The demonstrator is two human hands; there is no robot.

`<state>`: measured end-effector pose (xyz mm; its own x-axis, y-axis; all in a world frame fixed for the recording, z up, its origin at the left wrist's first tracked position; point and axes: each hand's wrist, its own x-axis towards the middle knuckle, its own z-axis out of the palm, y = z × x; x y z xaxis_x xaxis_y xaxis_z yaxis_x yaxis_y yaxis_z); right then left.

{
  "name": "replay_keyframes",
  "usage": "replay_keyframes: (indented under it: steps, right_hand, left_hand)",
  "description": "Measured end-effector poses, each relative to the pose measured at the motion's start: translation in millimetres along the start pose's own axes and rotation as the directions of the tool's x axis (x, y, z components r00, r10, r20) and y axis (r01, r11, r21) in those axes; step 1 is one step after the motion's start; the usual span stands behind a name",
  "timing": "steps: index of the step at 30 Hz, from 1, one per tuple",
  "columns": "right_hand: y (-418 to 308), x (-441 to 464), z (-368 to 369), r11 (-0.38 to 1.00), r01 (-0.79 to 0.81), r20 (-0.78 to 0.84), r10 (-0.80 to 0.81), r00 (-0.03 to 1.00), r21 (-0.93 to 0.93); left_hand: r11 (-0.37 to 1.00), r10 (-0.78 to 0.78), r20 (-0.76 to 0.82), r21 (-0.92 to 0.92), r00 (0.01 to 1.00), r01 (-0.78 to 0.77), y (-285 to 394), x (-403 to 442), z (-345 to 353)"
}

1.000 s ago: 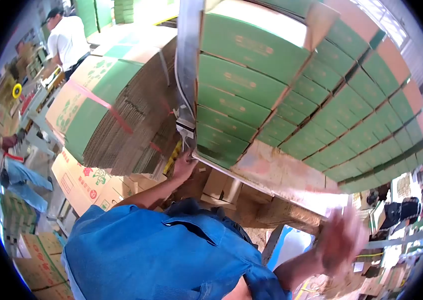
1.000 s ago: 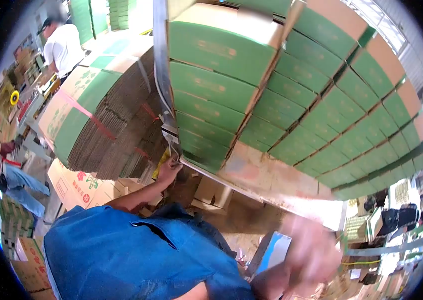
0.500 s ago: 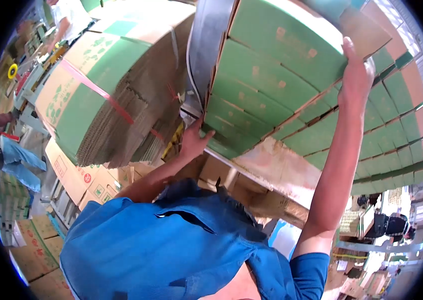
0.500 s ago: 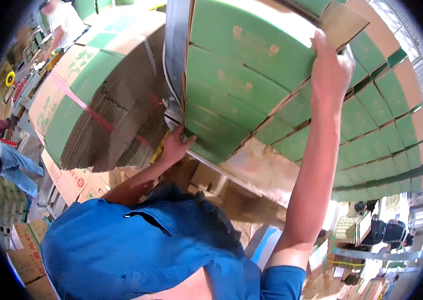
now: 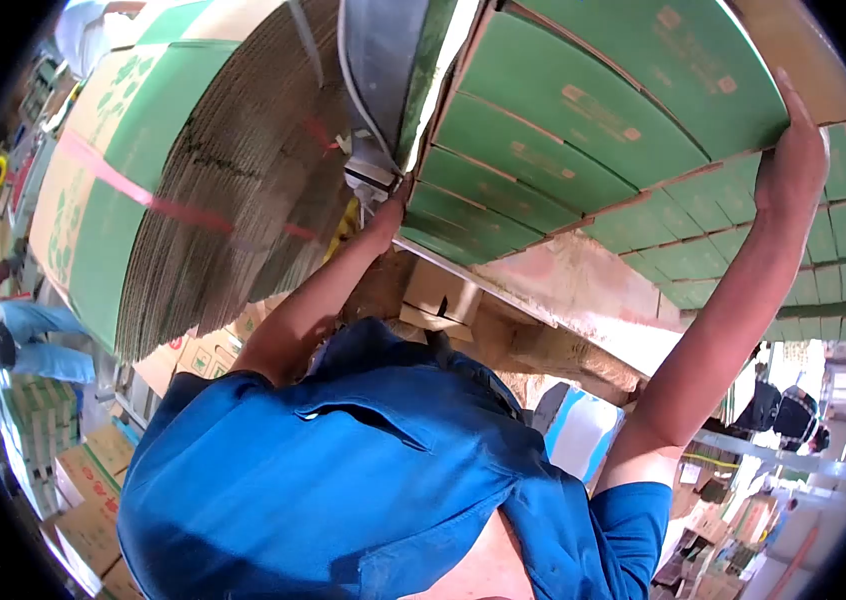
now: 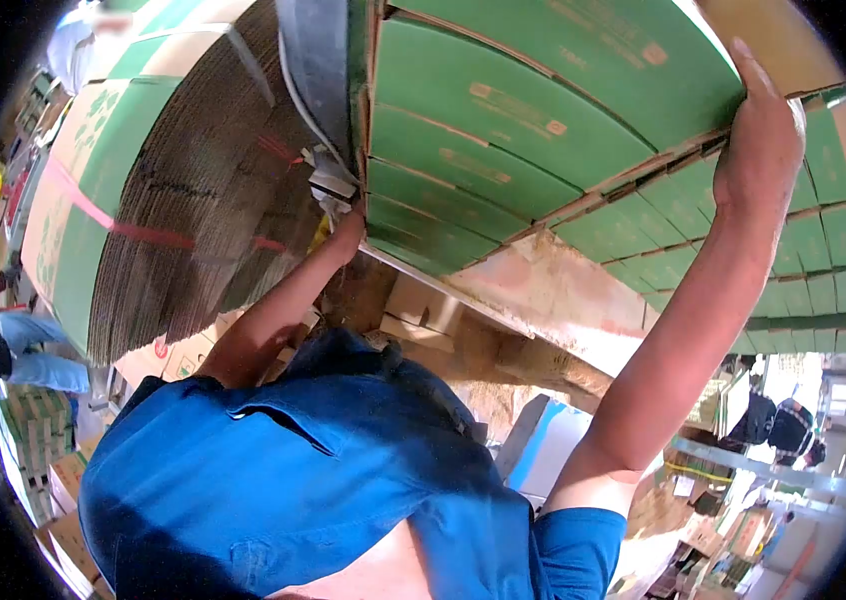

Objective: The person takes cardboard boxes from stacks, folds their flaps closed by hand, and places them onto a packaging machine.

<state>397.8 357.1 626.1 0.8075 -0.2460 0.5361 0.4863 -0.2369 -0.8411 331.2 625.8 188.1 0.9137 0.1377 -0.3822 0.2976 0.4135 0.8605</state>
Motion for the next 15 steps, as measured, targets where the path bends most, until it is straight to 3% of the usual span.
replay_keyframes:
  steps: [3, 4, 6, 7, 9, 11, 12, 15]
  right_hand:
    - [5.1, 4.0, -12.2, 0.992, 0.114, 0.051, -0.111, 0.993, -0.056]
    - [6.7, 3.8, -14.8, 0.992, 0.106, 0.036, -0.103, 0.994, -0.072]
    - [6.6, 3.8, -14.0, 0.99, -0.072, 0.031, 0.069, 0.997, 0.122]
    - [5.4, 7.1, -17.2, 0.992, -0.064, 0.006, 0.064, 0.998, 0.106]
    - [2.5, 7.3, -26.1, 0.994, -0.078, 0.064, 0.073, 0.995, 0.073]
    - [-28.0, -30.6, -9.5, 0.981, 0.188, 0.089, -0.183, 0.979, -0.048]
    - [-36.7, -7.6, -22.1, 0.994, -0.074, 0.12, 0.064, 0.991, 0.081]
    - [-24.1, -39.6, -7.6, 0.99, 0.141, 0.166, -0.14, 0.976, 0.005]
  left_hand:
    - [0.994, 0.095, -0.007, -0.049, 0.995, -0.095, -30.3, 30.7, -11.4]
    - [0.979, 0.184, 0.048, 0.08, 0.982, -0.187, -31.2, 24.7, -15.9]
    - [0.941, 0.252, 0.134, 0.195, 0.958, -0.275, -32.7, 17.3, -21.7]
    - [0.926, 0.272, 0.174, 0.221, 0.946, -0.307, -32.0, 20.9, -25.5]
    - [0.925, 0.252, 0.222, 0.229, 0.942, -0.302, -35.7, 24.0, -31.7]
    - [0.938, 0.205, 0.257, 0.223, 0.945, -0.264, -37.6, 31.3, -35.8]
    - [0.944, 0.182, 0.268, 0.221, 0.946, -0.244, -38.9, 33.4, -36.6]
    - [0.959, 0.122, 0.291, 0.214, 0.949, -0.189, -43.8, 42.0, -36.6]
